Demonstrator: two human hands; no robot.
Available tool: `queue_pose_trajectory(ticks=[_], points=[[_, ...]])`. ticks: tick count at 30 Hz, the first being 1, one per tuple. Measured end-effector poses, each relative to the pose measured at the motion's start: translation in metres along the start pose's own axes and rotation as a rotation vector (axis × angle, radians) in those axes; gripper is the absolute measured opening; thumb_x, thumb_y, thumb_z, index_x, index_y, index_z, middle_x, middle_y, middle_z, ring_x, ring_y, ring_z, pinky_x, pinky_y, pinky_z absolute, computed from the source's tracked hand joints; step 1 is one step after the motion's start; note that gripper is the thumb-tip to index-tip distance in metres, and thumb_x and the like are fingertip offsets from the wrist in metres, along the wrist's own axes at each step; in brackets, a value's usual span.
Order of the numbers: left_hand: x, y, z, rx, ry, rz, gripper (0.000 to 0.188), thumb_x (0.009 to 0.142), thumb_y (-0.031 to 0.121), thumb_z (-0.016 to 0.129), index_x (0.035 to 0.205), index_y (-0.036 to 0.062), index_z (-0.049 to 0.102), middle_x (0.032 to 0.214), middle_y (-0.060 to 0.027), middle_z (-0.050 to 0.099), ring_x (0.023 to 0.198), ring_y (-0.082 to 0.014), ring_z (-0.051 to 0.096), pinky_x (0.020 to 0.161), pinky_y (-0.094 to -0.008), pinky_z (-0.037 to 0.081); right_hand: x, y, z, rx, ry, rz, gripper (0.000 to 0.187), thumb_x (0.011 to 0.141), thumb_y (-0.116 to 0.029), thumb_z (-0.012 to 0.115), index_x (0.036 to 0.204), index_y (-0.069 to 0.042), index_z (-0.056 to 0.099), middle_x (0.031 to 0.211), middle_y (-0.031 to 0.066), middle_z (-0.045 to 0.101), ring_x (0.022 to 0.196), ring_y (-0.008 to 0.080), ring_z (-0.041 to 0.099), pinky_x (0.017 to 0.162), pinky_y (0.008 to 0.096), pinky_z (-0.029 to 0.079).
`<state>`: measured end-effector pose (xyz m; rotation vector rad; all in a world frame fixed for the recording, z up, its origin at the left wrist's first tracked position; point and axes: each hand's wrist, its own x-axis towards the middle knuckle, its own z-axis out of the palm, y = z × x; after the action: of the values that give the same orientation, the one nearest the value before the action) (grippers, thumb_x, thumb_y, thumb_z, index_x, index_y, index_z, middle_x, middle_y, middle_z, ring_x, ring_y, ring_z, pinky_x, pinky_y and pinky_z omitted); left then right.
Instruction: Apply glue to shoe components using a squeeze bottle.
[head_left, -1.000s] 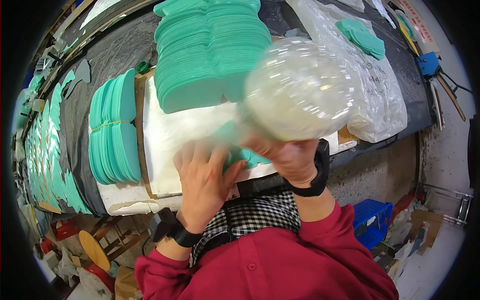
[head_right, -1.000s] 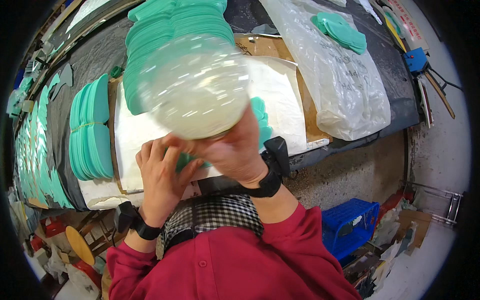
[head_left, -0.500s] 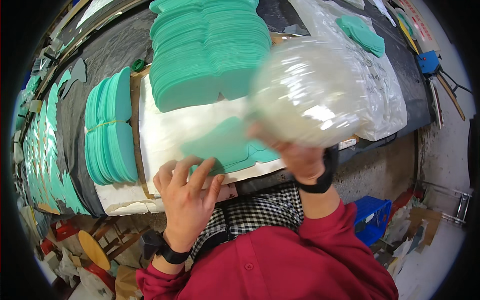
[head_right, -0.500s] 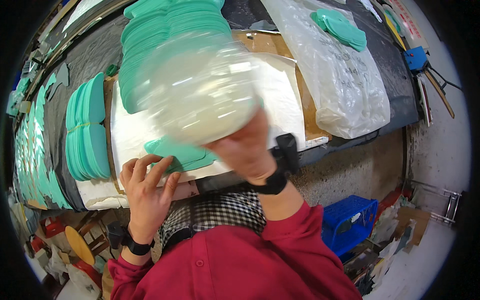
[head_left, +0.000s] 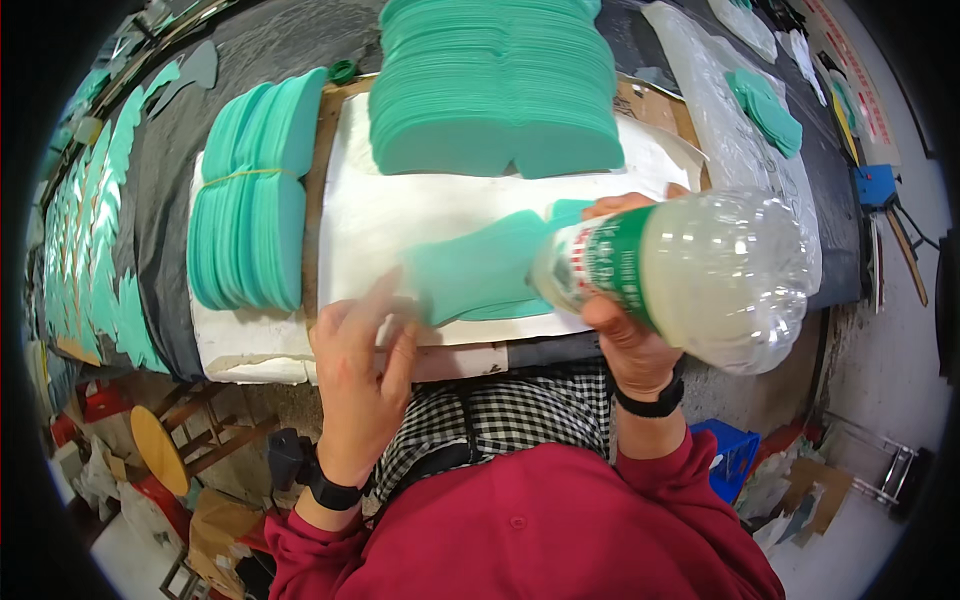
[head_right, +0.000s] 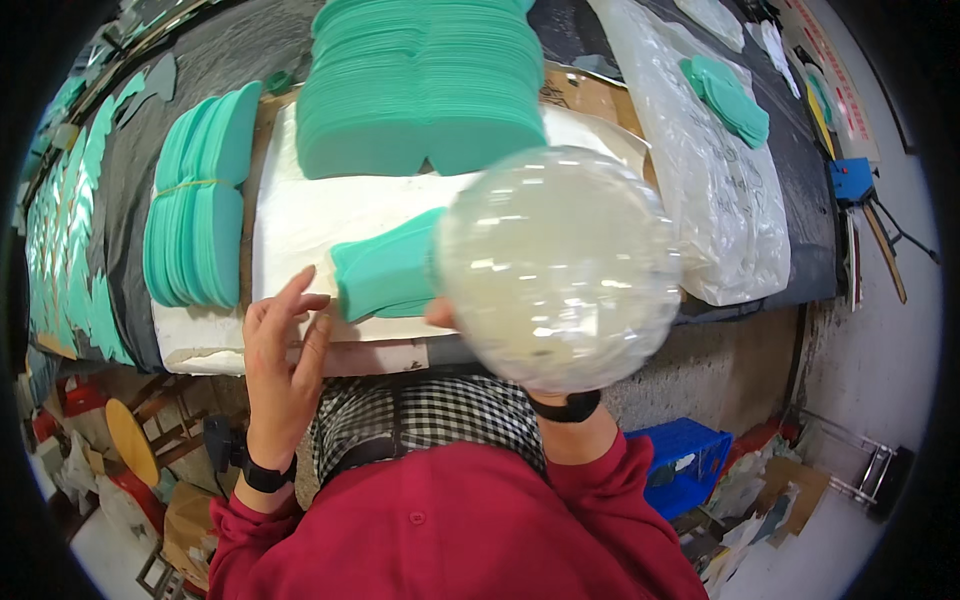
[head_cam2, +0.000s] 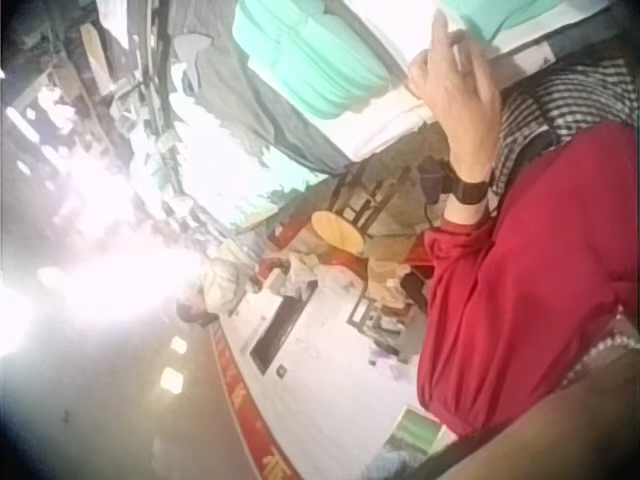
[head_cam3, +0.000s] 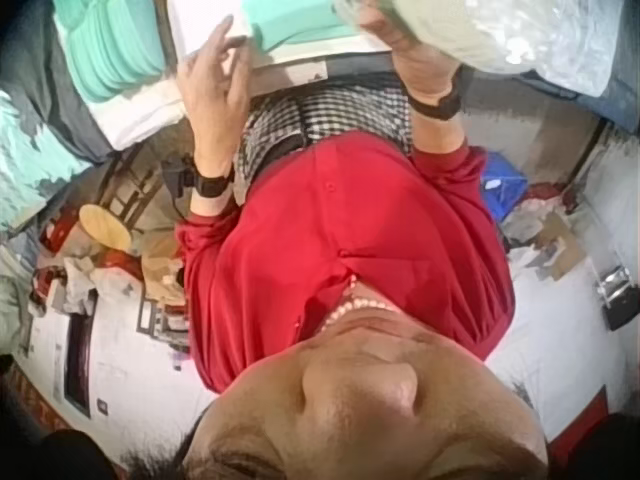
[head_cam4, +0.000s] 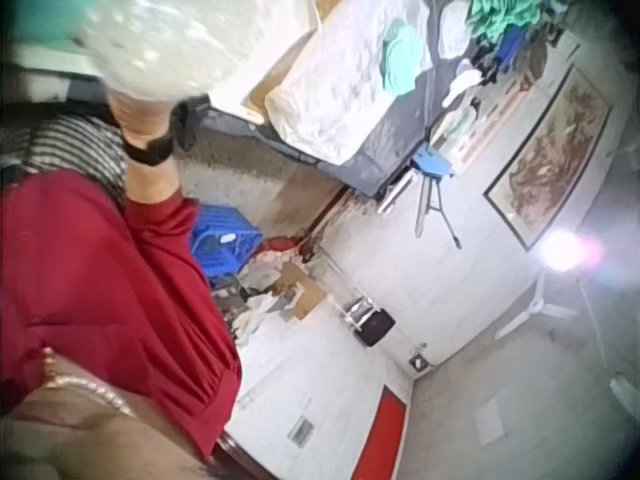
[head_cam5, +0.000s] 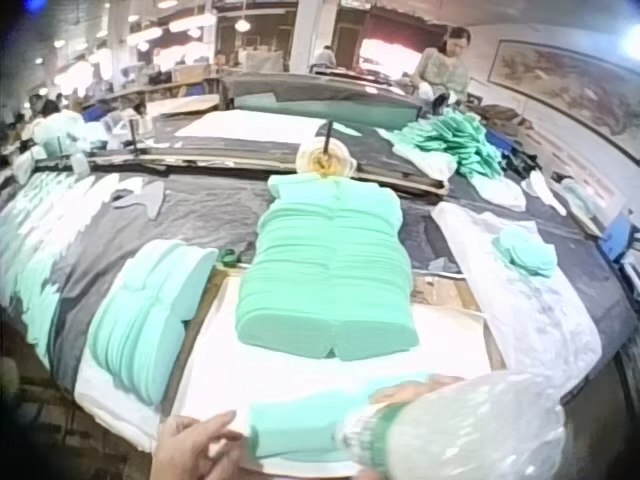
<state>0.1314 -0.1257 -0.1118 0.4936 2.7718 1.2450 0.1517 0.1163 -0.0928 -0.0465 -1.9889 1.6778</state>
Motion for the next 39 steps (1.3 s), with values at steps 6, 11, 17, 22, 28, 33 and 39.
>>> queue_pose_trajectory(ticks=[6, 11, 17, 22, 28, 33, 39], points=[[-0.013, -0.023, -0.021, -0.191, 0.219, -0.046, 0.046, 0.093, 0.001, 0.061, 0.138, 0.0037, 0.054, 0.118, -0.0089, 0.061, 0.100, -0.0214, 0.055, 0.093, -0.0340, 0.043, 0.001, -0.006, 0.055, 0.122, -0.422, -0.132, 0.067, 0.079, -0.022, 0.084, 0.135, -0.002, 0.053, 0.125, 0.0165, 0.066, 0.109, 0.0304, 0.066, 0.094, 0.0393, 0.052], [-0.014, -0.016, -0.024, -0.578, 0.323, -0.341, 0.047, 0.092, -0.002, 0.061, 0.138, 0.0041, 0.053, 0.116, -0.0038, 0.058, 0.097, -0.0126, 0.050, 0.091, -0.0272, 0.041, -0.002, -0.009, 0.083, 0.143, -0.539, -0.238, 0.056, 0.080, -0.014, 0.082, 0.131, -0.002, 0.060, 0.127, 0.0151, 0.067, 0.110, 0.0309, 0.067, 0.094, 0.0389, 0.052], [-0.017, -0.017, -0.025, -0.321, 0.268, -0.196, 0.039, 0.094, 0.000, 0.060, 0.132, 0.0033, 0.056, 0.113, -0.0041, 0.059, 0.098, -0.0143, 0.049, 0.089, -0.0275, 0.040, 0.026, -0.006, 0.064, 0.230, -0.212, 0.099, 0.065, 0.079, -0.005, 0.084, 0.134, 0.002, 0.050, 0.118, 0.0138, 0.070, 0.105, 0.0247, 0.070, 0.093, 0.0372, 0.058], [-0.011, -0.011, -0.017, -0.269, 0.194, -0.156, 0.036, 0.094, 0.000, 0.059, 0.130, 0.0044, 0.056, 0.108, -0.0019, 0.058, 0.090, -0.0108, 0.045, 0.084, -0.0251, 0.039, 0.034, 0.001, 0.074, 0.679, -0.153, 0.268, 0.067, 0.078, -0.010, 0.088, 0.134, -0.002, 0.050, 0.122, 0.0128, 0.066, 0.113, 0.0220, 0.066, 0.093, 0.0361, 0.058], [-0.009, -0.009, -0.011, -0.370, 0.301, -0.218, 0.030, 0.093, 0.003, 0.063, 0.121, 0.0020, 0.054, 0.107, -0.0026, 0.056, 0.092, -0.0130, 0.046, 0.085, -0.0270, 0.040, 0.027, -0.004, 0.085, 0.227, -0.304, -0.169, 0.074, 0.075, -0.014, 0.090, 0.138, -0.004, 0.052, 0.132, 0.0141, 0.061, 0.121, 0.0250, 0.060, 0.102, 0.0368, 0.049], [-0.010, -0.011, -0.020, -0.245, 0.194, -0.179, 0.024, 0.096, 0.004, 0.062, 0.119, 0.0024, 0.059, 0.106, -0.0005, 0.056, 0.091, -0.0105, 0.047, 0.084, -0.0249, 0.039, 0.026, 0.025, 0.004, 0.680, -0.108, 0.046, 0.067, 0.085, -0.010, 0.081, 0.141, 0.000, 0.046, 0.125, 0.0169, 0.065, 0.105, 0.0278, 0.071, 0.093, 0.0428, 0.062], [0.001, 0.004, -0.012, -0.160, 0.058, -0.135, 0.017, 0.092, 0.004, 0.063, 0.109, 0.0029, 0.067, 0.105, -0.0019, 0.059, 0.088, -0.0133, 0.049, 0.079, -0.0254, 0.039, 0.056, 0.027, -0.075, 0.084, 0.424, -0.200, 0.056, 0.081, -0.009, 0.087, 0.127, -0.003, 0.056, 0.113, 0.0064, 0.067, 0.098, 0.0162, 0.065, 0.091, 0.0303, 0.053]])
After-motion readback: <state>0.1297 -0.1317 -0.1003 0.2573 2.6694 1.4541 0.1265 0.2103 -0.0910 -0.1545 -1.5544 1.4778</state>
